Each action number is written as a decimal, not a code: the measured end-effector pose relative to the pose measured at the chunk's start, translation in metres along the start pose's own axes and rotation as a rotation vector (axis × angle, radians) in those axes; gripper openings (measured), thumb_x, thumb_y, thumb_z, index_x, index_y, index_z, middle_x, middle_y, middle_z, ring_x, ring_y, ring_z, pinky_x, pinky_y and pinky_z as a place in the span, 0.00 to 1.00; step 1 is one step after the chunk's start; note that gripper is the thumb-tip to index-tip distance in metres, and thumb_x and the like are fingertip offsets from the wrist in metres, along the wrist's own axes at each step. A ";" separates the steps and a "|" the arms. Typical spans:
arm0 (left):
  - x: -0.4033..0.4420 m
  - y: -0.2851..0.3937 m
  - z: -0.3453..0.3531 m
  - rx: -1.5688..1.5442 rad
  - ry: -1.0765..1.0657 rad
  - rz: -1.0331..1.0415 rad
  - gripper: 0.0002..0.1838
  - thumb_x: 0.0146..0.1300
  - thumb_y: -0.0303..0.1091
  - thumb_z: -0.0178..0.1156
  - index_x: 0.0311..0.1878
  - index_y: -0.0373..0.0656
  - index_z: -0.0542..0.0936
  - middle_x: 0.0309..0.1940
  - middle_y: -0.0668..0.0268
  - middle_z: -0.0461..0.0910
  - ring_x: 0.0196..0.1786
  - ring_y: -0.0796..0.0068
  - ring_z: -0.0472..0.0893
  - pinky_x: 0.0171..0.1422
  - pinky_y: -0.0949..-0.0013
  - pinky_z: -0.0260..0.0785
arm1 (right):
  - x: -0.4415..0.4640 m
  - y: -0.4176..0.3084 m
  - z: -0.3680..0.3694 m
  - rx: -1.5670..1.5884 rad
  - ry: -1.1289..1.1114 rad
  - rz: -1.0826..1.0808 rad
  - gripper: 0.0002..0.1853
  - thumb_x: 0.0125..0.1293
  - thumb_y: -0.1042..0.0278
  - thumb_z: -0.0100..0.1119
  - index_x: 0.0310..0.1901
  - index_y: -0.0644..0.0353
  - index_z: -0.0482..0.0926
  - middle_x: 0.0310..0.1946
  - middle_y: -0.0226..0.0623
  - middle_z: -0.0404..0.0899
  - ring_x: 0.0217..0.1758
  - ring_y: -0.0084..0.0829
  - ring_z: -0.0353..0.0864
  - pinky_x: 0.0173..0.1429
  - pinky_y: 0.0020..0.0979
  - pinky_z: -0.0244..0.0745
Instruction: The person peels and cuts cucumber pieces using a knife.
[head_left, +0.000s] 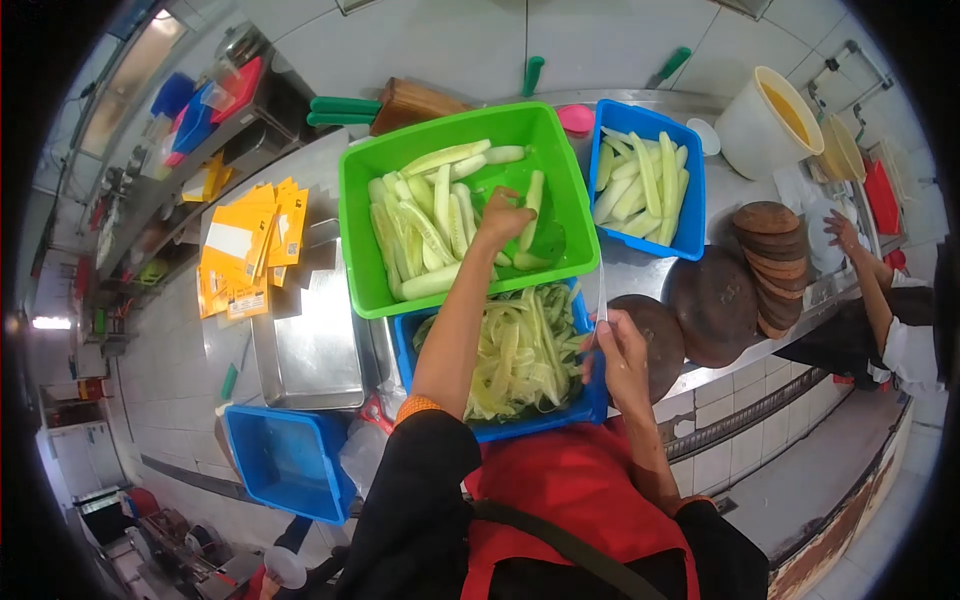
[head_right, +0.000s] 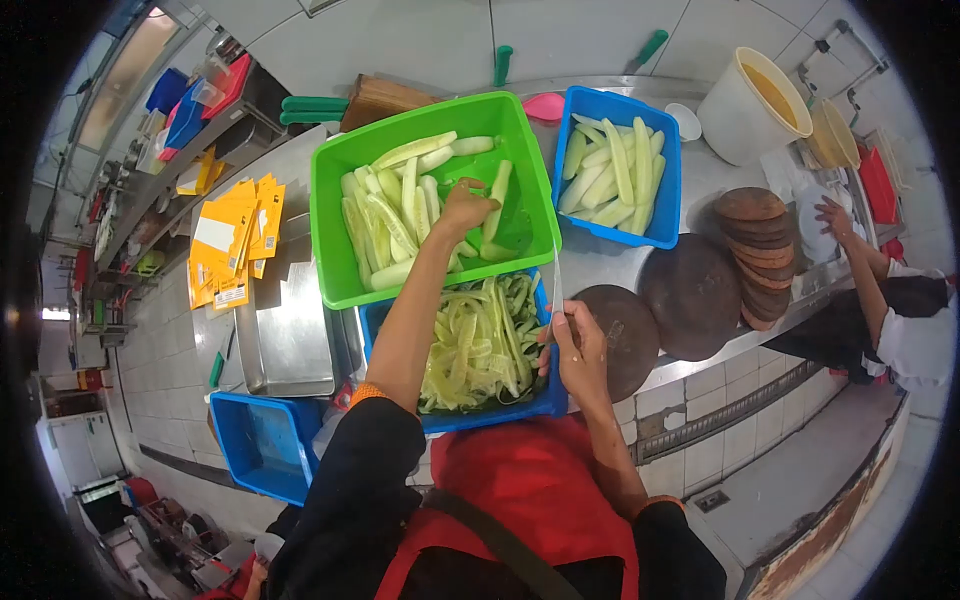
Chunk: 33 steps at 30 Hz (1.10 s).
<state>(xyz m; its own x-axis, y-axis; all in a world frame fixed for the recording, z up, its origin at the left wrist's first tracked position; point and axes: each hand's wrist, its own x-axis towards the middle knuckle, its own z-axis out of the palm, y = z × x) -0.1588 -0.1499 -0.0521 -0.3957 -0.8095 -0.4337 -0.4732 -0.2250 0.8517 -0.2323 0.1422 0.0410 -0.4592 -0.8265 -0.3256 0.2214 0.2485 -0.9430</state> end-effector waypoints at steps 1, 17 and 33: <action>-0.005 0.001 -0.003 -0.134 -0.025 0.023 0.32 0.59 0.21 0.66 0.66 0.32 0.65 0.45 0.51 0.79 0.42 0.61 0.85 0.46 0.64 0.80 | 0.001 -0.002 0.000 -0.005 -0.016 0.009 0.12 0.80 0.63 0.49 0.52 0.62 0.75 0.30 0.35 0.78 0.21 0.21 0.73 0.24 0.24 0.71; -0.270 0.047 -0.014 -0.966 -0.198 0.328 0.29 0.79 0.46 0.47 0.78 0.50 0.57 0.32 0.63 0.72 0.16 0.82 0.66 0.13 0.80 0.56 | 0.034 -0.105 0.026 -0.458 0.041 -0.971 0.07 0.68 0.72 0.65 0.44 0.65 0.84 0.31 0.47 0.85 0.30 0.43 0.86 0.32 0.35 0.76; -0.342 0.036 -0.001 -0.956 -0.106 0.322 0.30 0.81 0.43 0.37 0.82 0.56 0.48 0.25 0.63 0.71 0.12 0.84 0.58 0.12 0.80 0.53 | 0.016 -0.103 0.034 -0.530 -0.301 -1.093 0.08 0.66 0.67 0.67 0.41 0.62 0.87 0.29 0.42 0.86 0.28 0.41 0.85 0.32 0.36 0.77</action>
<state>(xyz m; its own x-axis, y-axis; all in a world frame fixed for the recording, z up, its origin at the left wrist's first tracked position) -0.0399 0.1184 0.1267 -0.4833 -0.8663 -0.1265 0.4779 -0.3821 0.7910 -0.2333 0.0865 0.1353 0.0458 -0.7935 0.6069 -0.5564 -0.5248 -0.6442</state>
